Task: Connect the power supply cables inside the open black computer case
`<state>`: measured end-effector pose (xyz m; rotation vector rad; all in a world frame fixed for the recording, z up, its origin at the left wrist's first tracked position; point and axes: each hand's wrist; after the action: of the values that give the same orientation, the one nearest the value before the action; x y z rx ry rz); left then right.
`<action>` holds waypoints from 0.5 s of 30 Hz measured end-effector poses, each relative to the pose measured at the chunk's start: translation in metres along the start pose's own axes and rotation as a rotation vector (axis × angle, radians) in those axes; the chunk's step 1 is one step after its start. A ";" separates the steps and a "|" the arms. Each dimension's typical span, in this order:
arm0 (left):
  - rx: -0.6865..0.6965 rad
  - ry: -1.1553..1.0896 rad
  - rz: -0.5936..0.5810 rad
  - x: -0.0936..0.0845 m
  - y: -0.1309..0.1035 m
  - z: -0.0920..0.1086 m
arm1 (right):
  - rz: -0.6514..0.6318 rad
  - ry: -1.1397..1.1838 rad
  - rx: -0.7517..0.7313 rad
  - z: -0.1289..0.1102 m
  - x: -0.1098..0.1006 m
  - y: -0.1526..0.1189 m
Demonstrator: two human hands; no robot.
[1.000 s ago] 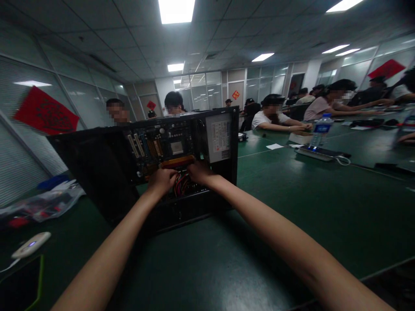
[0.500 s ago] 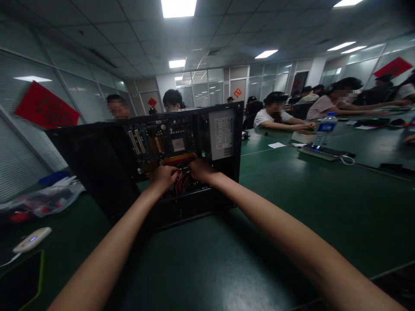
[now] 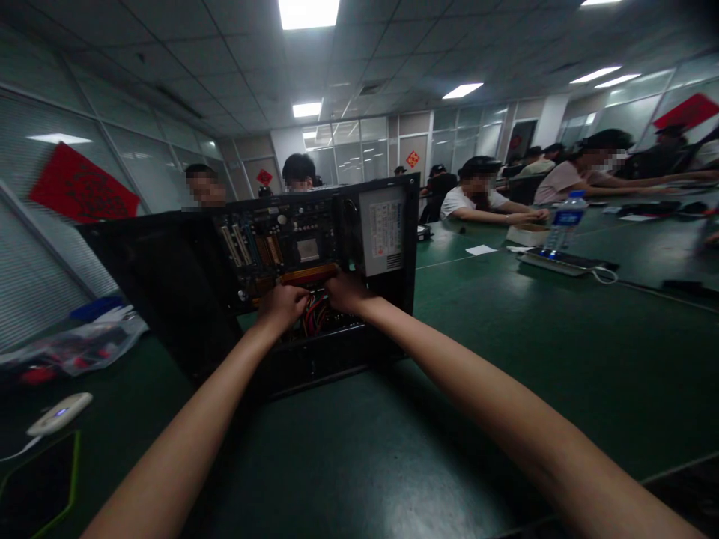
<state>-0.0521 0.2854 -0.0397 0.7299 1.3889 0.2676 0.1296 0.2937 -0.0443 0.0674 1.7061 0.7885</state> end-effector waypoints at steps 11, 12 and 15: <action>0.002 0.025 -0.007 0.001 0.000 0.001 | -0.033 0.016 0.026 0.000 0.001 0.002; 0.004 0.029 -0.008 0.000 0.000 0.001 | -0.035 0.016 0.028 0.000 0.002 0.003; 0.002 0.006 -0.014 -0.001 0.000 0.001 | -0.043 0.023 0.030 0.001 0.002 0.002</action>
<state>-0.0513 0.2843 -0.0389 0.7213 1.3995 0.2581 0.1295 0.2969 -0.0452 0.0422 1.7358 0.7339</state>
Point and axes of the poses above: each hand's wrist, its own y-axis towards the middle knuckle, its own x-axis out of the palm, z = x × y, and after that the axes turned 15 degrees about z, right-handed
